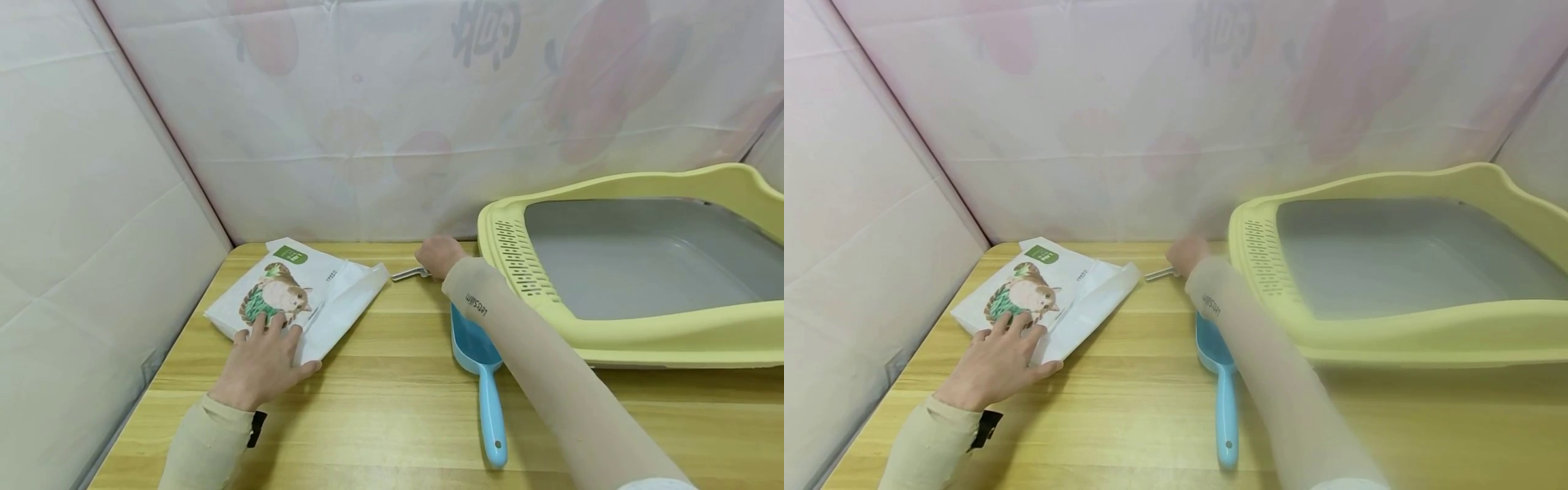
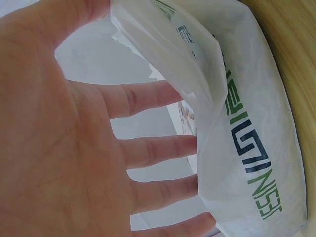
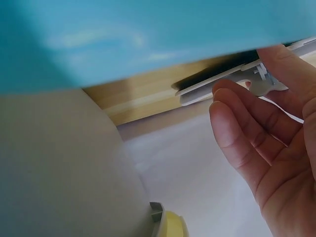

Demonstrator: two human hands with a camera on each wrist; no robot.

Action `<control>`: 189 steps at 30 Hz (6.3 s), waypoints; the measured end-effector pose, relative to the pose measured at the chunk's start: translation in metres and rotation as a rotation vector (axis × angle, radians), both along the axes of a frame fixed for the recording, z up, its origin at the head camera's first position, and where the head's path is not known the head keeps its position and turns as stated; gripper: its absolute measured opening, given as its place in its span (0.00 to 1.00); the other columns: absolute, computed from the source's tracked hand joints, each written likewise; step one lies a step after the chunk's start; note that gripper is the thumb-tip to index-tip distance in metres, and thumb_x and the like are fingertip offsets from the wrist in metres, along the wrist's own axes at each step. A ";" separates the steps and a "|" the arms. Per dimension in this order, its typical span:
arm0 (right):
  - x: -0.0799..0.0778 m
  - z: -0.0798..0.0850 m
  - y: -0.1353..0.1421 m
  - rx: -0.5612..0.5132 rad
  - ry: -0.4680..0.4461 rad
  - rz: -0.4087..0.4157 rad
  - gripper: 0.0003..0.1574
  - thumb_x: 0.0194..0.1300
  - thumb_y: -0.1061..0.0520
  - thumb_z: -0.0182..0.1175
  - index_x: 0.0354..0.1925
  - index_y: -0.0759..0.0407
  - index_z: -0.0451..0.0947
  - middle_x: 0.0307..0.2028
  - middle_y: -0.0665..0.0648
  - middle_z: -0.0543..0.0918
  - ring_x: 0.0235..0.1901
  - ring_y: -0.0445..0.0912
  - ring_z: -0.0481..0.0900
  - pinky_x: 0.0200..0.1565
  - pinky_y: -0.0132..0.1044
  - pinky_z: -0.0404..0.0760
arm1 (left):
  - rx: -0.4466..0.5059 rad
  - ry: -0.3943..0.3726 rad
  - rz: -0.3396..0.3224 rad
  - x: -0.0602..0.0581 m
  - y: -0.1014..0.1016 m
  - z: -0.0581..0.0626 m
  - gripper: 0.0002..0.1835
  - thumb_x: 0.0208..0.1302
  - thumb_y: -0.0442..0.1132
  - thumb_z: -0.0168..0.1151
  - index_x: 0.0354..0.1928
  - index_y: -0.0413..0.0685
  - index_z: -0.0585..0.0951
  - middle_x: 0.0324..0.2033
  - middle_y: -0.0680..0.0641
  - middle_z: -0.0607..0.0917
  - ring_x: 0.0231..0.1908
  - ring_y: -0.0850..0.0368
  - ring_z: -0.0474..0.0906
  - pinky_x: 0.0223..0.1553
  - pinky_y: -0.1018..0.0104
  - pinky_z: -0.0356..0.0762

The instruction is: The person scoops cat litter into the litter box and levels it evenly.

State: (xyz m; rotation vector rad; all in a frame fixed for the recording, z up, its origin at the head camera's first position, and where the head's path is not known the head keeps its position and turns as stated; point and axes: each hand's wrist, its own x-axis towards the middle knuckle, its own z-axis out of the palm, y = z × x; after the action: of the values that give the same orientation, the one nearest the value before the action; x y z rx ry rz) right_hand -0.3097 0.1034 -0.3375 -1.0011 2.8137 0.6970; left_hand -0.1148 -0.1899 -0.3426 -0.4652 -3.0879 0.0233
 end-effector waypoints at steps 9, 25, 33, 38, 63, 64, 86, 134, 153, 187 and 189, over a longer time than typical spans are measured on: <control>-0.001 0.001 0.001 0.024 -0.055 -0.009 0.11 0.65 0.65 0.67 0.46 0.63 0.82 0.40 0.60 0.86 0.43 0.53 0.85 0.46 0.43 0.84 | -0.002 -0.002 0.002 0.000 0.002 0.001 0.32 0.62 0.63 0.66 0.51 0.40 0.79 0.54 0.32 0.76 0.54 0.28 0.73 0.44 0.31 0.75; -0.004 0.016 -0.003 -0.071 -0.022 0.017 0.02 0.65 0.65 0.66 0.37 0.62 0.82 0.34 0.58 0.85 0.33 0.49 0.83 0.37 0.43 0.85 | 0.017 -0.018 0.004 0.003 -0.005 0.005 0.37 0.63 0.65 0.63 0.58 0.39 0.78 0.59 0.32 0.75 0.60 0.25 0.69 0.52 0.27 0.70; 0.002 0.032 -0.009 -0.241 -0.271 -0.102 0.11 0.65 0.69 0.61 0.46 0.64 0.81 0.42 0.60 0.84 0.40 0.50 0.80 0.44 0.42 0.80 | 0.031 0.040 0.010 0.001 -0.008 0.009 0.36 0.68 0.64 0.57 0.63 0.39 0.77 0.56 0.34 0.78 0.59 0.30 0.72 0.53 0.29 0.69; 0.004 0.038 -0.008 -0.314 -0.335 -0.131 0.22 0.66 0.67 0.61 0.59 0.66 0.79 0.56 0.63 0.81 0.54 0.55 0.80 0.54 0.46 0.78 | 0.045 0.078 -0.006 0.000 -0.012 0.011 0.33 0.68 0.63 0.58 0.58 0.40 0.79 0.54 0.35 0.78 0.58 0.32 0.72 0.52 0.29 0.69; 0.016 0.038 -0.039 -0.491 -0.614 -0.069 0.47 0.68 0.62 0.62 0.78 0.60 0.53 0.68 0.62 0.71 0.57 0.54 0.77 0.57 0.45 0.76 | 0.097 0.291 -0.239 0.001 -0.012 -0.003 0.17 0.62 0.49 0.71 0.38 0.40 0.84 0.49 0.37 0.84 0.51 0.37 0.79 0.46 0.38 0.78; 0.016 0.038 -0.039 -0.495 -0.616 -0.068 0.46 0.68 0.62 0.62 0.78 0.60 0.54 0.68 0.62 0.72 0.57 0.54 0.78 0.57 0.45 0.75 | 0.106 0.297 -0.249 0.001 -0.011 -0.003 0.16 0.62 0.48 0.71 0.38 0.40 0.84 0.47 0.38 0.84 0.49 0.38 0.80 0.45 0.39 0.78; 0.018 0.033 -0.030 -0.520 -0.766 -0.030 0.23 0.75 0.41 0.52 0.35 0.55 0.83 0.30 0.48 0.73 0.33 0.42 0.70 0.38 0.36 0.67 | 0.278 0.224 -0.392 0.005 0.014 -0.005 0.02 0.68 0.33 0.62 0.38 0.46 0.83 0.27 0.57 0.80 0.27 0.62 0.77 0.33 0.59 0.79; 0.051 0.035 -0.034 -0.369 -0.796 0.036 0.15 0.57 0.50 0.73 0.23 0.54 0.78 0.22 0.45 0.75 0.24 0.38 0.67 0.29 0.30 0.66 | 0.059 0.474 -0.677 0.026 0.073 -0.027 0.20 0.50 0.33 0.73 0.46 0.49 0.79 0.45 0.48 0.79 0.39 0.53 0.77 0.34 0.62 0.77; 0.067 0.020 -0.053 -0.216 -0.432 0.166 0.13 0.67 0.51 0.66 0.36 0.49 0.70 0.33 0.51 0.74 0.35 0.45 0.72 0.40 0.37 0.72 | 0.140 0.534 -0.619 0.015 0.022 -0.027 0.29 0.37 0.26 0.72 0.48 0.45 0.81 0.45 0.44 0.83 0.46 0.46 0.80 0.43 0.52 0.79; 0.074 0.009 -0.072 -0.209 -0.330 0.301 0.13 0.76 0.59 0.54 0.30 0.51 0.73 0.29 0.50 0.78 0.26 0.42 0.69 0.32 0.33 0.71 | -0.046 0.621 -0.266 -0.015 -0.048 -0.027 0.13 0.40 0.19 0.72 0.26 0.43 0.83 0.31 0.45 0.88 0.38 0.44 0.81 0.45 0.44 0.72; 0.075 0.009 -0.074 -0.206 -0.319 0.304 0.12 0.75 0.59 0.55 0.31 0.51 0.74 0.30 0.50 0.80 0.26 0.42 0.70 0.32 0.33 0.72 | -0.052 0.601 -0.234 -0.014 -0.047 -0.025 0.13 0.42 0.19 0.71 0.27 0.42 0.84 0.32 0.44 0.88 0.38 0.43 0.81 0.45 0.44 0.73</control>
State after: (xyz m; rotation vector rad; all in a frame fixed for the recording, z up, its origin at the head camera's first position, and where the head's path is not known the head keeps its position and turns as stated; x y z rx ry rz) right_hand -0.2347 0.0290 -0.3282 -1.4492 2.5158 0.2379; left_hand -0.1283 -0.2367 -0.3676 -0.6723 -2.4376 0.1999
